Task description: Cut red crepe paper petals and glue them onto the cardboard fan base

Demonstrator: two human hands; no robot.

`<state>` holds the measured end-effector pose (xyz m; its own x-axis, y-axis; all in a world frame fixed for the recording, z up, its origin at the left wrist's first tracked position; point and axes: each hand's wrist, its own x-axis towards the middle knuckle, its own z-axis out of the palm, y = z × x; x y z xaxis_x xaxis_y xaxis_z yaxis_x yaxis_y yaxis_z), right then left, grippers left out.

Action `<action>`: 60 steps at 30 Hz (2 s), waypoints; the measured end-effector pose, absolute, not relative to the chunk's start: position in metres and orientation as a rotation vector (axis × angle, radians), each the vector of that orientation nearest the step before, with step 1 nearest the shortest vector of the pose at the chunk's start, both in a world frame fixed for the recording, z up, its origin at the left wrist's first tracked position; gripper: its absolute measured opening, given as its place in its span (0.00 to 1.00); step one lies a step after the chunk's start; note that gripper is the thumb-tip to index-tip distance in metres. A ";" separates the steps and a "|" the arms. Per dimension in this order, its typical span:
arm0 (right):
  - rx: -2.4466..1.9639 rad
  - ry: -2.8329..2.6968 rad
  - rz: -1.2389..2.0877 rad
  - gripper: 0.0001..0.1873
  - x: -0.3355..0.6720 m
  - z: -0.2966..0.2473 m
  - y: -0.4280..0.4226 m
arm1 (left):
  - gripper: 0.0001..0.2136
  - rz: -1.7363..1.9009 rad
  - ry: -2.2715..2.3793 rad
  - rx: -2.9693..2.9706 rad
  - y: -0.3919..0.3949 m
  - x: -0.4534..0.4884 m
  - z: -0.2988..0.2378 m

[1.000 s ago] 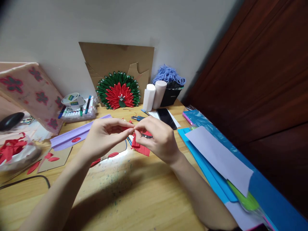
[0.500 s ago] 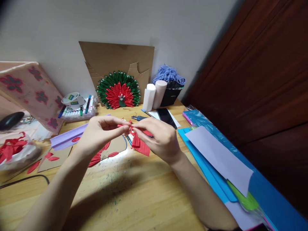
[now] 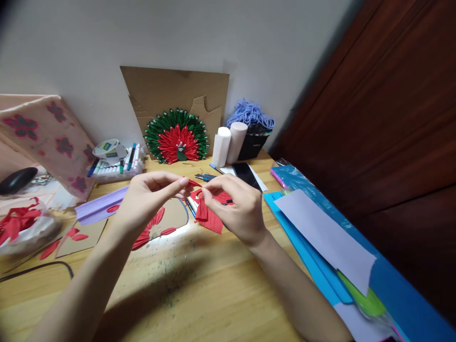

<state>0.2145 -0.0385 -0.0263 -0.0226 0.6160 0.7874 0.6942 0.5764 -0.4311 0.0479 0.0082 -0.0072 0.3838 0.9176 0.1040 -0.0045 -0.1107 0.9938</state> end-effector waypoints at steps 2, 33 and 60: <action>-1.109 -1.676 -0.082 0.04 0.213 -0.027 -0.039 | 0.08 0.983 0.870 1.462 0.008 0.048 -0.008; -1.066 -1.847 -0.186 0.06 0.208 -0.032 -0.038 | 0.10 0.993 0.846 1.524 0.008 0.053 -0.014; -1.175 -1.672 0.008 0.04 0.201 -0.033 -0.040 | 0.12 0.983 0.877 1.616 0.012 0.052 -0.014</action>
<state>0.2010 -0.0399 -0.0329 0.0253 0.6879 0.7254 0.6812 0.5192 -0.5161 0.0520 0.0115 -0.0141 0.4042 0.8970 0.1787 0.0759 -0.2276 0.9708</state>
